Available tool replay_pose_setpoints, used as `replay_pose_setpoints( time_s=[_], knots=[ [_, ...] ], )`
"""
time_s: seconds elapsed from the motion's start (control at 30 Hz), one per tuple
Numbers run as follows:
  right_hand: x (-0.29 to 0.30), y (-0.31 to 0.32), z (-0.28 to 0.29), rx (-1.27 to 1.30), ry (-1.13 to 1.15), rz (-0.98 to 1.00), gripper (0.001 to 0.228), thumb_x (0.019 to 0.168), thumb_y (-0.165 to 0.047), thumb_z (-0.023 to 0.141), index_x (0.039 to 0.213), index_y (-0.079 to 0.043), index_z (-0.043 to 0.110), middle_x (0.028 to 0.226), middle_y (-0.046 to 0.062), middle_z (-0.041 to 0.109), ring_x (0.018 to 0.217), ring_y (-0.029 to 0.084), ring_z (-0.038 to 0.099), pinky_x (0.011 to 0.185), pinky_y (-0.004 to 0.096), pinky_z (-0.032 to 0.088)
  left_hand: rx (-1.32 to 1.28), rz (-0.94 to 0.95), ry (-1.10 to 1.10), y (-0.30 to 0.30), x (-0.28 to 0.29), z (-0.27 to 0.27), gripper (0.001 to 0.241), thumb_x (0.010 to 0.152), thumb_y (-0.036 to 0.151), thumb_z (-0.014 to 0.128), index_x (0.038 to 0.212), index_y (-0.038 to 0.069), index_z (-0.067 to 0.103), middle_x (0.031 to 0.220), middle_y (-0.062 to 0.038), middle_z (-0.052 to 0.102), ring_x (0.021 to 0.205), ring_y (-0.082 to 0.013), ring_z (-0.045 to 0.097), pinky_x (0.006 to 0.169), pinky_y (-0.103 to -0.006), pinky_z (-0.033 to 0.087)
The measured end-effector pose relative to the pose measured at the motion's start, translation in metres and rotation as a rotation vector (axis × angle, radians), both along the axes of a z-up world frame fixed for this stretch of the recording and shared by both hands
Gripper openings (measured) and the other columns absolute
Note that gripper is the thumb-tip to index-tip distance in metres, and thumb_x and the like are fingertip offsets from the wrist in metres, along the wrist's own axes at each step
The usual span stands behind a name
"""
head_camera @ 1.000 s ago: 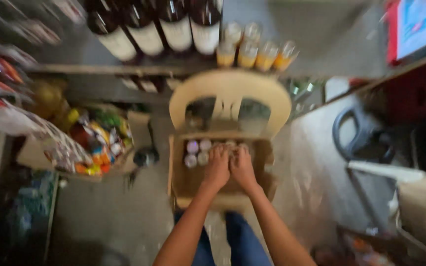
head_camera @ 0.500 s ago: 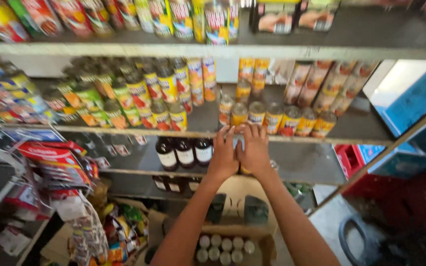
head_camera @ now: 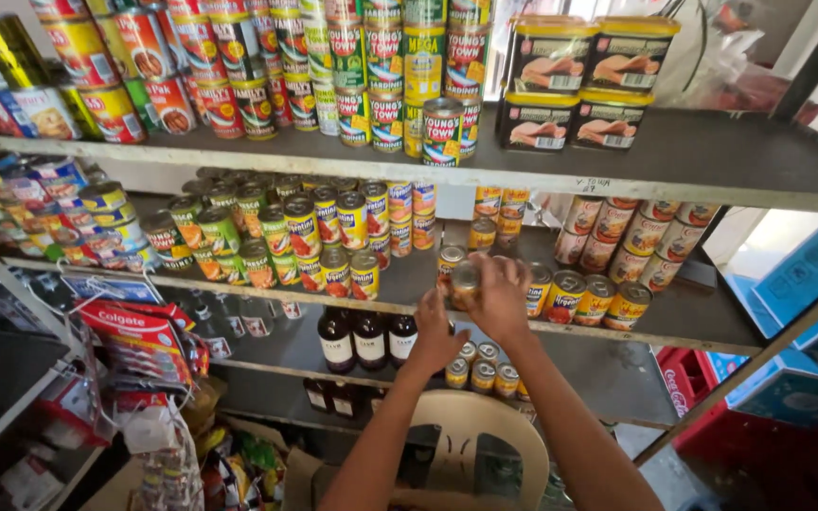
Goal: Packing various canned food items from a grocery shelf into a cardboard box.
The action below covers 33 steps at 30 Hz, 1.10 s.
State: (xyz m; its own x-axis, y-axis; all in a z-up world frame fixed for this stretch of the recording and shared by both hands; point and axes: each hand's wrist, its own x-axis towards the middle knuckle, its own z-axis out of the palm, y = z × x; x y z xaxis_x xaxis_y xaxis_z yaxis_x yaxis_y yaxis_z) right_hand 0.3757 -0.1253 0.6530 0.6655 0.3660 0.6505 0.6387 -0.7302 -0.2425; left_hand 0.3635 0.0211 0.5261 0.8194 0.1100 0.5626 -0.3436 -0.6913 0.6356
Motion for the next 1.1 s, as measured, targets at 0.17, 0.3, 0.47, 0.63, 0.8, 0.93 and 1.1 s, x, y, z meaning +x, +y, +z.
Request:
replay_pose_setpoints(
  time_s=[0.17,0.3,0.47,0.63,0.8,0.93,1.1],
  knots=[
    [-0.034,-0.009,0.008,0.373,0.06,0.13,0.057,0.08,-0.036,0.084,0.124,-0.006,0.064,0.118,0.016,0.066,0.107,0.028,0.061,0.087,0.045,0.05,-0.234,-0.029,-0.054,-0.015,-0.057,0.057,0.107,0.072,0.028,0.09,0.155,0.0,0.027,0.146,-0.026,0.041,0.133,-0.0416,0.04,0.109,-0.049,0.037],
    [-0.055,-0.024,-0.009,0.397,0.523,0.24,0.057,0.086,-0.055,0.075,0.106,-0.002,0.068,0.085,0.011,0.072,0.06,0.014,0.073,0.055,0.03,0.055,-0.452,-0.257,0.205,-0.02,-0.093,0.048,0.09,0.08,0.034,0.085,0.154,0.006,0.043,0.123,-0.012,0.068,0.105,-0.021,0.066,0.09,-0.0342,0.055],
    [-0.068,-0.033,-0.083,0.283,0.989,0.188,0.062,0.092,-0.061,0.063,0.104,-0.001,0.074,0.068,0.009,0.068,0.05,0.012,0.064,0.052,0.032,0.051,-0.655,-0.426,0.457,-0.017,-0.136,-0.017,0.09,0.087,0.036,0.08,0.158,0.008,0.032,0.115,-0.005,0.066,0.094,-0.0124,0.062,0.082,-0.0295,0.055],
    [-0.092,-0.037,-0.185,0.174,1.334,0.155,0.056,0.088,-0.056,0.063,0.106,-0.005,0.075,0.066,0.007,0.067,0.045,0.014,0.058,0.043,0.033,0.046,-0.843,-0.529,0.778,0.004,-0.164,-0.155,0.094,0.087,0.038,0.079,0.162,0.01,0.028,0.112,-0.005,0.064,0.091,-0.0146,0.061,0.081,-0.0306,0.054],
    [-0.138,-0.042,-0.35,0.428,1.65,0.142,0.053,0.093,-0.04,0.074,0.118,0.005,0.058,0.084,0.008,0.068,0.057,0.016,0.065,0.051,0.033,0.059,-0.629,-0.213,0.868,0.016,-0.222,-0.296,0.081,0.082,0.031,0.088,0.148,0.003,0.049,0.136,-0.007,0.062,0.123,-0.0187,0.059,0.103,-0.0343,0.048],
    [-0.195,-0.029,-0.459,0.576,1.754,-0.113,0.058,0.088,-0.035,0.077,0.126,0.002,0.053,0.086,0.008,0.067,0.064,0.017,0.066,0.054,0.038,0.063,-0.684,-0.051,1.044,0.018,-0.273,-0.42,0.074,0.082,0.03,0.083,0.145,0.006,0.053,0.135,-0.01,0.064,0.123,-0.0227,0.06,0.102,-0.0357,0.049],
    [-0.263,-0.01,-0.566,0.412,1.588,-0.161,0.044,0.091,-0.032,0.072,0.117,0.003,0.07,0.098,0.016,0.075,0.083,0.023,0.07,0.069,0.041,0.056,-0.713,-0.074,1.23,0.025,-0.331,-0.523,0.058,0.098,0.023,0.061,0.153,0.013,0.047,0.148,-0.011,0.057,0.134,-0.026,0.053,0.109,-0.0373,0.043]
  ],
)
